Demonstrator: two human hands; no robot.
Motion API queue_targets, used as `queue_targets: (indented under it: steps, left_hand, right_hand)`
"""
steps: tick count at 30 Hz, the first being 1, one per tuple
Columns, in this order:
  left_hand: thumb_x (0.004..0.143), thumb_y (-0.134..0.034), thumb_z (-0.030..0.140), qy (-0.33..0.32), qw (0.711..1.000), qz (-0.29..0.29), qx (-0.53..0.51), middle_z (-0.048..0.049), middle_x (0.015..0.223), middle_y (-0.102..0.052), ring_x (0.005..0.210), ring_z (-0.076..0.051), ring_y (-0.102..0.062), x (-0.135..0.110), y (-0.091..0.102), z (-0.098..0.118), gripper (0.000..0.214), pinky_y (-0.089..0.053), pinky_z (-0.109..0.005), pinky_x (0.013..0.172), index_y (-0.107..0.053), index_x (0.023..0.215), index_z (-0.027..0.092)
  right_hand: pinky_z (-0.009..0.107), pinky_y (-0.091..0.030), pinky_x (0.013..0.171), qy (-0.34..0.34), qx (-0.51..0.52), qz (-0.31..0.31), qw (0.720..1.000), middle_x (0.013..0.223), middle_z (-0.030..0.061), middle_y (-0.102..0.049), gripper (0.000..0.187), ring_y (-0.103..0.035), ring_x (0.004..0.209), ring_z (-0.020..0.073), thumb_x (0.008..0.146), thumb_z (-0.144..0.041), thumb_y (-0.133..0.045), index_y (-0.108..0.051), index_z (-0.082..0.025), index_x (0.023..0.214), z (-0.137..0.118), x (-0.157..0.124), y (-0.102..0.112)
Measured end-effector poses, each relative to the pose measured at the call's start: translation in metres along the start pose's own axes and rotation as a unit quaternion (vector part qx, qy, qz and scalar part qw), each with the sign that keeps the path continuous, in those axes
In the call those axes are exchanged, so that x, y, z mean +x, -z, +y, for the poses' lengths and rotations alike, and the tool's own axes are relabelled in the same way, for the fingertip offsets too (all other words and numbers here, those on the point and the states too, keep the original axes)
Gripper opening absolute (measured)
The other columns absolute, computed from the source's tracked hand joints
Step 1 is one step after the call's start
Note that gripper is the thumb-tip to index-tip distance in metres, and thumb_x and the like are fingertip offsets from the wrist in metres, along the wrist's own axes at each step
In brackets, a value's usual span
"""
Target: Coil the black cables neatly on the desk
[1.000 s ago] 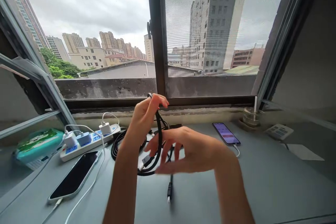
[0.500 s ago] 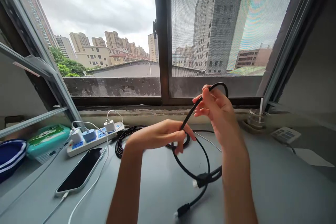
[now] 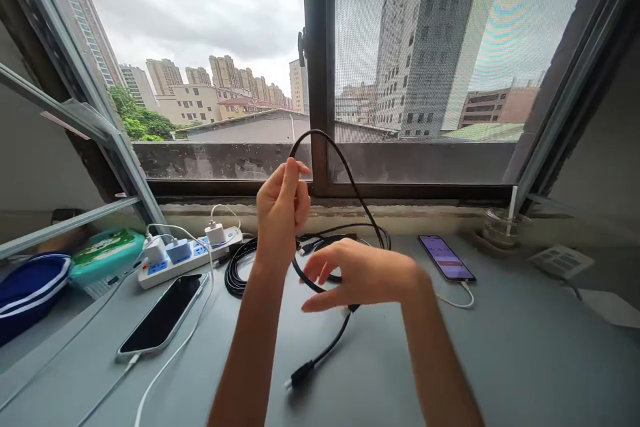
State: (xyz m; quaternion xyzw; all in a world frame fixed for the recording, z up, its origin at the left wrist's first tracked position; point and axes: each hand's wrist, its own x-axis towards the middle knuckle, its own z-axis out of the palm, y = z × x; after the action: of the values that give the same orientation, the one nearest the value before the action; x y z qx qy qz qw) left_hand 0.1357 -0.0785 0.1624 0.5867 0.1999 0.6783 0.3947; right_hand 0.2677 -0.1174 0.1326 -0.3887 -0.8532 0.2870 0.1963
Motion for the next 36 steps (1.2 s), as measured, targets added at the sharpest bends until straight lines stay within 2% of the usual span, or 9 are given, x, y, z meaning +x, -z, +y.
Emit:
queue_targets:
  steps: [6,12,16,20,23,26,31,33,36]
  left_hand:
    - [0.083,-0.059,0.046,-0.050,0.997,0.054,0.000,0.0097,0.036,-0.028,0.027,-0.003,-0.016,0.003,0.012,0.006,0.025,-0.005,-0.022,0.029,-0.061,0.079,0.021]
    - [0.076,-0.070,0.040,0.011,0.998,0.055,-0.017,0.0114,0.042,-0.039,0.033,-0.005,-0.036,0.019,0.032,-0.004,0.034,-0.028,-0.017,0.035,-0.052,0.097,0.019]
    - [0.080,-0.066,0.037,0.081,0.995,0.017,0.047,0.0030,0.062,-0.063,0.058,-0.012,-0.062,0.020,0.031,-0.011,0.047,-0.048,-0.023,0.061,-0.043,0.116,0.019]
    - [0.087,-0.050,0.051,0.157,0.975,-0.114,0.103,-0.0046,0.088,-0.070,0.074,-0.017,-0.067,0.008,0.020,-0.008,0.042,-0.049,-0.030,0.071,-0.052,0.117,0.021]
    - [0.089,-0.040,0.057,0.166,0.959,-0.202,0.106,-0.0061,0.085,-0.069,0.067,-0.015,-0.065,0.001,0.013,-0.002,0.047,-0.049,-0.027,0.064,-0.058,0.106,0.018]
    - [0.084,-0.054,0.050,0.150,0.944,-0.263,0.135,-0.0027,0.073,-0.067,0.059,-0.013,-0.063,-0.003,0.009,0.003,0.037,-0.041,-0.020,0.047,-0.059,0.100,0.017]
    - [0.088,-0.048,0.050,0.147,0.958,-0.209,0.132,0.0033,0.049,-0.057,0.036,-0.008,-0.051,-0.001,0.005,0.001,0.034,-0.030,-0.017,0.035,-0.057,0.086,0.017]
    - [0.088,-0.047,0.052,0.132,0.974,-0.156,0.096,0.0054,0.042,-0.050,0.032,-0.008,-0.047,0.002,0.004,-0.003,0.036,-0.029,-0.017,0.034,-0.057,0.083,0.018]
    - [0.083,-0.053,0.055,0.097,0.989,-0.090,0.060,0.0064,0.038,-0.043,0.029,-0.007,-0.041,0.003,0.000,-0.009,0.039,-0.025,-0.018,0.031,-0.059,0.073,0.018]
  right_hand:
    - [0.023,-0.047,0.061,0.037,0.046,0.004,0.998,0.082,0.0007,-0.067,0.019,-0.063,0.075,0.0134,0.089,-0.031,-0.046,-0.062,-0.021,0.092,0.006,-0.006,0.013]
    - [0.025,-0.047,0.071,0.097,0.106,0.190,0.971,0.079,0.0013,-0.066,0.021,-0.060,0.073,0.0124,0.090,-0.030,-0.046,-0.063,-0.018,0.090,0.040,-0.003,0.034]
    - [0.024,-0.045,0.064,0.113,0.093,0.389,0.910,0.074,-0.0004,-0.063,0.023,-0.056,0.065,0.0104,0.091,-0.036,-0.047,-0.064,-0.020,0.089,0.042,0.009,0.032]
    - [0.023,-0.040,0.054,0.094,0.073,0.507,0.854,0.071,-0.0018,-0.061,0.025,-0.051,0.056,0.0089,0.090,-0.040,-0.049,-0.066,-0.023,0.094,0.036,0.010,0.030]
    - [0.022,-0.038,0.053,0.086,0.052,0.565,0.819,0.070,-0.0019,-0.061,0.023,-0.051,0.055,0.0087,0.088,-0.039,-0.053,-0.068,-0.023,0.093,0.040,0.012,0.032]
    - [0.023,-0.041,0.054,0.080,0.070,0.607,0.788,0.074,0.0000,-0.063,0.023,-0.055,0.058,0.0103,0.087,-0.039,-0.054,-0.068,-0.021,0.092,0.051,0.019,0.034]
    - [0.031,-0.047,0.075,0.021,0.001,0.693,0.721,0.092,0.0045,-0.064,0.021,-0.059,0.080,0.0156,0.079,-0.038,-0.063,-0.066,-0.020,0.088,0.053,0.022,0.033]
    - [0.032,-0.046,0.075,-0.009,-0.019,0.668,0.744,0.087,0.0044,-0.064,0.027,-0.059,0.076,0.0158,0.080,-0.046,-0.061,-0.066,-0.020,0.083,0.044,0.014,0.031]
    - [0.029,-0.044,0.063,-0.051,0.031,0.485,0.872,0.072,0.0032,-0.064,0.047,-0.058,0.064,0.0154,0.085,-0.060,-0.046,-0.068,-0.019,0.078,0.022,0.001,0.023]
